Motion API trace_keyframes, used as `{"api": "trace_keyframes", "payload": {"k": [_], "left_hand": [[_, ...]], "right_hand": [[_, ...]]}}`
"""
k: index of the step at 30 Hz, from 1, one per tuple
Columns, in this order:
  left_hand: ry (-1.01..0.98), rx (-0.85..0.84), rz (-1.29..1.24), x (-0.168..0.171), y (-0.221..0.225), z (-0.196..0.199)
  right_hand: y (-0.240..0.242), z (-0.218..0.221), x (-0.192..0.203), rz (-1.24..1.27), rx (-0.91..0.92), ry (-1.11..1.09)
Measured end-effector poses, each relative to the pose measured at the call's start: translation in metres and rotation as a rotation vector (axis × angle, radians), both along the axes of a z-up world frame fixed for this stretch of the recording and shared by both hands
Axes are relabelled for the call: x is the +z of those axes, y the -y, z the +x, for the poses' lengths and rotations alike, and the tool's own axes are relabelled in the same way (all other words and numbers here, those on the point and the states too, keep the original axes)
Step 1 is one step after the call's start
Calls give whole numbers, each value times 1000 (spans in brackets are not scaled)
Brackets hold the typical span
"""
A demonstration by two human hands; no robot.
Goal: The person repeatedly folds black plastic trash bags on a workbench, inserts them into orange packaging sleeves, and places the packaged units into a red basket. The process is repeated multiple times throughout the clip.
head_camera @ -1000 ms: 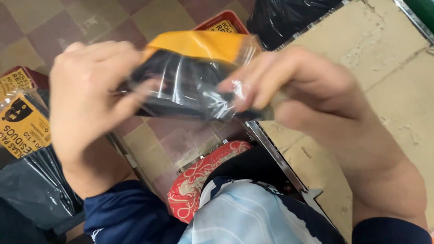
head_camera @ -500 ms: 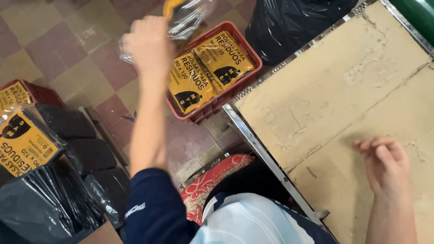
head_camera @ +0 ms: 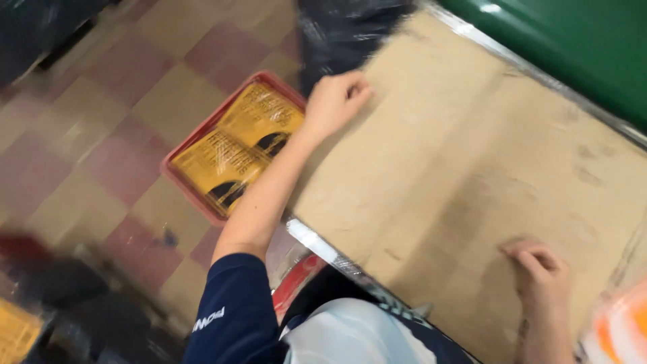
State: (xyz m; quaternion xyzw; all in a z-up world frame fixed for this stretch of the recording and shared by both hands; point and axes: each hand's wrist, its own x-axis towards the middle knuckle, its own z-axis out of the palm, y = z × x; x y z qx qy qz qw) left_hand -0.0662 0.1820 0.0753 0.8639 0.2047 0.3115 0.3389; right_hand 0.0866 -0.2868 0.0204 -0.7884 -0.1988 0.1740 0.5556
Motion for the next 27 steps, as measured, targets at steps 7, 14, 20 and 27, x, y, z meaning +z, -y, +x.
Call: {"api": "trace_keyframes", "payload": {"k": [7, 14, 20, 27], "left_hand": [[-61, -560, -927, -88, 132, 244], [233, -472, -1460, -74, 174, 363], [613, -208, -1781, -79, 161, 377], [695, -55, -1675, -21, 162, 271]], "right_hand": [[42, 45, -97, 469, 64, -100], [22, 29, -59, 493, 228, -91], [9, 23, -44, 629, 253, -146], [28, 49, -37, 870, -133, -130]]}}
